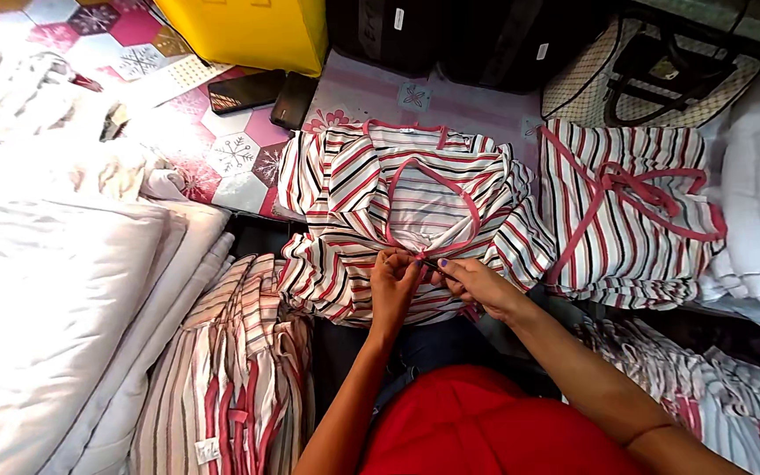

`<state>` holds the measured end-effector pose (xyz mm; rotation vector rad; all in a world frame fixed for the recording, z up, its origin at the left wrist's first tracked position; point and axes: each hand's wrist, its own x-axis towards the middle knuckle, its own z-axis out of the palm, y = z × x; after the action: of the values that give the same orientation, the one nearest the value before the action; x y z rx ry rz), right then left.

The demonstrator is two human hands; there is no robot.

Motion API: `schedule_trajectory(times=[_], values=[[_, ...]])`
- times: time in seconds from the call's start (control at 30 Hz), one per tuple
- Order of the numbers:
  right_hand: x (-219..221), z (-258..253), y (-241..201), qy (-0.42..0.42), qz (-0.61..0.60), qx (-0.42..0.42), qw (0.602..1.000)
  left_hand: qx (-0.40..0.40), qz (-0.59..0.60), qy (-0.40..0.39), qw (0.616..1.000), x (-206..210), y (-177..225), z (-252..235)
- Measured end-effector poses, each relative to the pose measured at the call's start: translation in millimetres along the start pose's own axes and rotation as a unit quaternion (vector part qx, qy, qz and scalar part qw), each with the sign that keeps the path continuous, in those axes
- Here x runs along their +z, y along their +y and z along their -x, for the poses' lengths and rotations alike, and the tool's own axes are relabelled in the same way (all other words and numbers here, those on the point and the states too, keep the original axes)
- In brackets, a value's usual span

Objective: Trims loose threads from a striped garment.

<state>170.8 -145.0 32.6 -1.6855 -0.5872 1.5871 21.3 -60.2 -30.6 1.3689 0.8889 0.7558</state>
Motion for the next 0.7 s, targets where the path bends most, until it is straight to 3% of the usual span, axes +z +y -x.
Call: schedule_trajectory(times=[0.3,0.4,0.53,0.7], values=[[1,-6,6,0.046,-0.010,-0.024,0.999,0.001,0.014,0.015,1.000,1,-1,1],[-6,2,6,0.032,-0.035,-0.051,0.998,-0.093,0.128,0.040,0.987,-2,8,7],[-10,7,4,0.071,0.023,-0.121,0.990,-0.308,0.346,0.046,0.885,-1,34,4],[-12,-2,6,0.120,0.201,-0.195,0.953,-0.308,0.370,0.070,0.874,15,27,-6]])
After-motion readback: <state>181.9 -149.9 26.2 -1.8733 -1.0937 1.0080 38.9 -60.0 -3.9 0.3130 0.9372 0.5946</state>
